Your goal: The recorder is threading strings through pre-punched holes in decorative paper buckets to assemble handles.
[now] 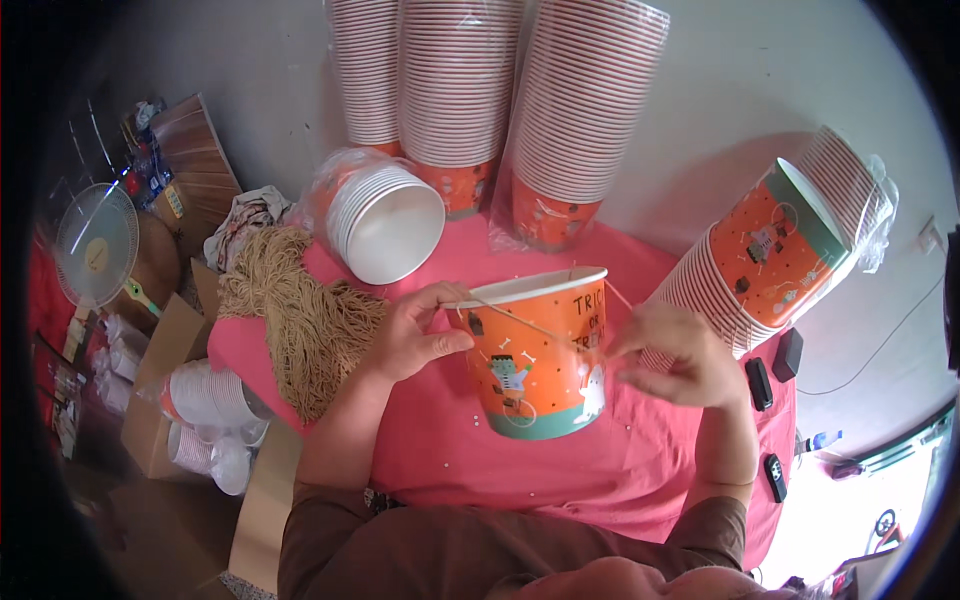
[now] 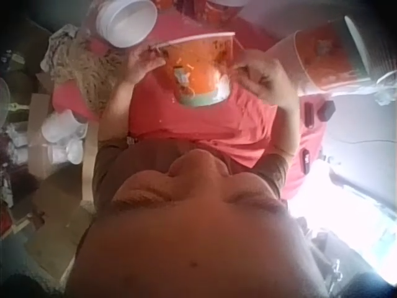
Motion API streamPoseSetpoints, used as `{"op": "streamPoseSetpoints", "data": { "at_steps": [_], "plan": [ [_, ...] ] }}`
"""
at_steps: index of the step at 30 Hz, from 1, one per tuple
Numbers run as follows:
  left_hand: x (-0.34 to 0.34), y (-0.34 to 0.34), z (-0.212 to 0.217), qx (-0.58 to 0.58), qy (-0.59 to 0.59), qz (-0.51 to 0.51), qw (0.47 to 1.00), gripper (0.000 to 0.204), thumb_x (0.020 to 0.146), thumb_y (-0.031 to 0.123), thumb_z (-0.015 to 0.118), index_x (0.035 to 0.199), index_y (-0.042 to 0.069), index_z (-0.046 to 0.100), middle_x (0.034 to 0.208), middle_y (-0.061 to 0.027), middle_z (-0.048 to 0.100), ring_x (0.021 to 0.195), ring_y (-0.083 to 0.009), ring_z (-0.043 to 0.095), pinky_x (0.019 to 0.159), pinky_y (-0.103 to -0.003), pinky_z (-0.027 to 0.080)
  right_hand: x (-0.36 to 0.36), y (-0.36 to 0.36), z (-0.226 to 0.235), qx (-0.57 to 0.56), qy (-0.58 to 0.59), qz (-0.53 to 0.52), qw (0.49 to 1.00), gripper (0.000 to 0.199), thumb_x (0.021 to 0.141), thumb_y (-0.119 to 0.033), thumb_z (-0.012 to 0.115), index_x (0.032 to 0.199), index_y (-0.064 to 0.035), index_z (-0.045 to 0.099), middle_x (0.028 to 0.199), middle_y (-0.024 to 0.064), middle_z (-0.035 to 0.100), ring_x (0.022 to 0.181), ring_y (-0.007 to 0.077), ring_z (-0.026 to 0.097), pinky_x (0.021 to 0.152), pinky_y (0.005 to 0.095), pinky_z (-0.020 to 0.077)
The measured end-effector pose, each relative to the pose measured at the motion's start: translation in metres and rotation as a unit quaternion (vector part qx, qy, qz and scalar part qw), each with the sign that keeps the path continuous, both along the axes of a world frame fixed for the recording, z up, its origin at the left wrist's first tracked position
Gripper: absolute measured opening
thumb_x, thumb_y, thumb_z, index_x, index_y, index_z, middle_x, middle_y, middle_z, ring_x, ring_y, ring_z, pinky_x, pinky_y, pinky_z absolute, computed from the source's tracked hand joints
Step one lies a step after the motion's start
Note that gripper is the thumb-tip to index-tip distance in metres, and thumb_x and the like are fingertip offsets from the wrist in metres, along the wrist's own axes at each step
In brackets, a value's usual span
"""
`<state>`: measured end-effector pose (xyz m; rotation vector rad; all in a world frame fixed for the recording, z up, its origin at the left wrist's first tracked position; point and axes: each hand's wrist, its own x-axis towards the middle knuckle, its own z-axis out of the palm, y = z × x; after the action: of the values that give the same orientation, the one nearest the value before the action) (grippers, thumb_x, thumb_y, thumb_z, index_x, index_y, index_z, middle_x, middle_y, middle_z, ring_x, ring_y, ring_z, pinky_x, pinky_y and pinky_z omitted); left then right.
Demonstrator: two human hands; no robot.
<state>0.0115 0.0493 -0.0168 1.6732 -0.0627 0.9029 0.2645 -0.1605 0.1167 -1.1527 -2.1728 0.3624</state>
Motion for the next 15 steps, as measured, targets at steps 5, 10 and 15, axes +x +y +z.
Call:
{"op": "streamPoseSetpoints", "data": {
  "at_steps": [5, 10, 15],
  "plan": [
    [0.001, -0.005, -0.009, -0.154, 0.052, 0.033, 0.986, 0.035, 0.090, 0.025, 0.075, 0.112, 0.002, 0.063, 0.100, 0.0012, 0.064, 0.095, -0.0085, 0.056, 0.087, -0.026, 0.046, -0.033, -0.018, 0.000, 0.043, -0.087, -0.036, 0.995, 0.059, 0.072, -0.021, 0.083, 0.123, -0.0026, 0.061, 0.107, 0.0147, 0.063, 0.090, 0.0322, 0.063, 0.078, 0.0416, 0.0518],
    [0.010, -0.011, -0.010, -0.167, 0.072, 0.027, 0.983, 0.032, 0.095, 0.030, 0.068, 0.111, 0.003, 0.062, 0.098, 0.0011, 0.064, 0.089, -0.0074, 0.057, 0.082, -0.026, 0.048, -0.035, -0.022, -0.009, 0.103, -0.170, -0.115, 0.973, 0.058, 0.074, -0.029, 0.082, 0.122, -0.0015, 0.062, 0.107, 0.0150, 0.061, 0.088, 0.0333, 0.064, 0.075, 0.0424, 0.0543],
    [0.020, -0.017, -0.012, -0.210, 0.084, 0.008, 0.974, 0.025, 0.098, 0.022, 0.063, 0.112, 0.001, 0.060, 0.099, -0.0011, 0.064, 0.090, -0.0085, 0.059, 0.083, -0.025, 0.049, -0.007, -0.025, 0.013, 0.128, -0.098, -0.182, 0.970, 0.041, 0.083, -0.016, 0.072, 0.118, 0.0006, 0.059, 0.096, 0.0138, 0.061, 0.083, 0.0287, 0.065, 0.071, 0.0368, 0.0543]
  ]
}}
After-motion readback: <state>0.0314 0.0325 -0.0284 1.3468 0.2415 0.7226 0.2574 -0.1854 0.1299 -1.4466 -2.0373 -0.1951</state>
